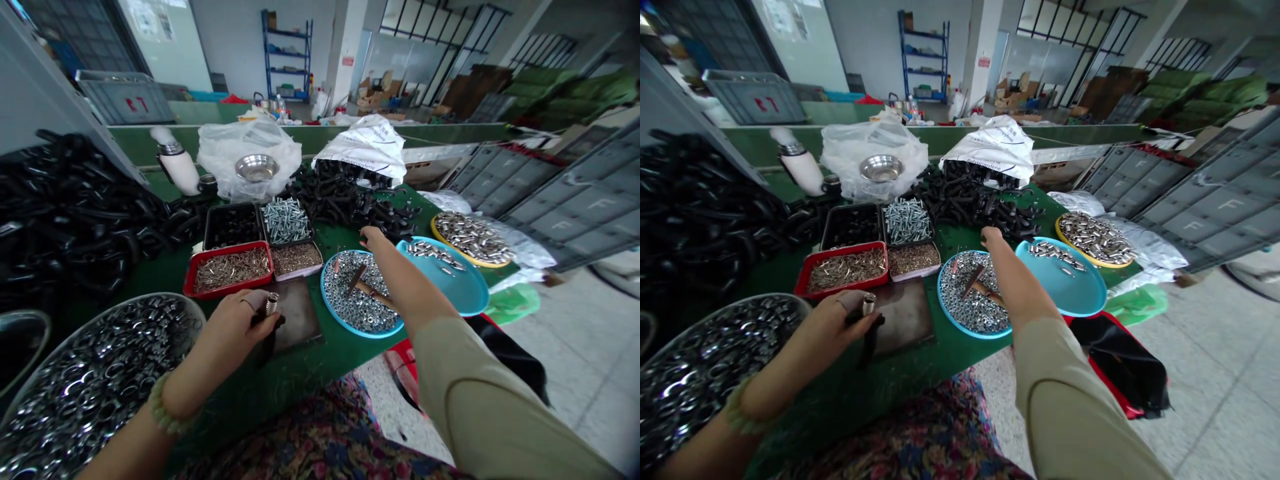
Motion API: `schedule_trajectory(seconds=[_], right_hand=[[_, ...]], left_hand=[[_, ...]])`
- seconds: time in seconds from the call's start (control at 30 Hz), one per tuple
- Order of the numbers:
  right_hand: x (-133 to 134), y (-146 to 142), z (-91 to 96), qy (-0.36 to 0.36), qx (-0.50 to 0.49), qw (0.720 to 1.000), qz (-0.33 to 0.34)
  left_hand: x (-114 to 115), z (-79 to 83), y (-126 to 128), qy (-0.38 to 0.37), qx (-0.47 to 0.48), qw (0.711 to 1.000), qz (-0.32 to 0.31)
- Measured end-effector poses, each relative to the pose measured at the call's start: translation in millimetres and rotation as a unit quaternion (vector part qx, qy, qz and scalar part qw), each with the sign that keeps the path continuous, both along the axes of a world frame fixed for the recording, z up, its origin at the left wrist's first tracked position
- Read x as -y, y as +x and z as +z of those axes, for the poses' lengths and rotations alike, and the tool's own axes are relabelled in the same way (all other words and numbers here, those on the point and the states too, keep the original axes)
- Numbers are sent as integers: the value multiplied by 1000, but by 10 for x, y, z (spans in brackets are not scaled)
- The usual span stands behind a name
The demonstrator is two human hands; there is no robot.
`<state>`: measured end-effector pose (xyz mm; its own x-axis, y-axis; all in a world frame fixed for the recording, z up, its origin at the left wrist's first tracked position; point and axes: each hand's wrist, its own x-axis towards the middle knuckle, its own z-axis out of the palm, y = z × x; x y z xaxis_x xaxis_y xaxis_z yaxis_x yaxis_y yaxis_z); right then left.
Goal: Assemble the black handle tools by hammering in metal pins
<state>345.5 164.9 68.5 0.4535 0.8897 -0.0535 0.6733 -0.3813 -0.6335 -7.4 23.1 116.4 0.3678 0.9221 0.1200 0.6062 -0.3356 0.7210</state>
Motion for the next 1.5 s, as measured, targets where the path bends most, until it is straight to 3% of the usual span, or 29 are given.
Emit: schedule_trajectory(seconds=[0.1,0.2,0.27,0.37,0.43,0.6,0.7,0.97,1.23,1.4,1.5], right_hand=[[298,-6,-52,62,-91,994,-24],[730,-202,-90,127,-168,977,-34],[1044,-448,-93,198,-290,936,13],[1442,-894,-48,253,-478,833,116],[1623,-1169,6,228,-517,813,144],[1841,-1601,200,66,-487,841,226],[1872,-1700,319,14,-447,858,254],[1871,-1742,432,35,-284,901,326],[1938,-1936,328,52,-324,907,263],[1940,-1983,184,2,-397,872,286],[2011,-2075,76,50,-414,867,271]], left_hand=[[39,-29,-7,-11,11,1000,17],[54,-82,40,-57,80,995,-13],[66,-100,77,-81,97,991,-36],[109,-95,101,-94,78,991,-56],[154,-81,87,-91,69,992,-56],[279,-37,15,-70,60,995,-45],[331,-10,-1,-61,23,997,-49],[361,-1,-1,9,-187,980,-68],[413,-58,36,-9,-170,985,-18],[514,-187,-8,-37,-116,992,-23],[560,-252,-9,-38,-102,994,-1]])
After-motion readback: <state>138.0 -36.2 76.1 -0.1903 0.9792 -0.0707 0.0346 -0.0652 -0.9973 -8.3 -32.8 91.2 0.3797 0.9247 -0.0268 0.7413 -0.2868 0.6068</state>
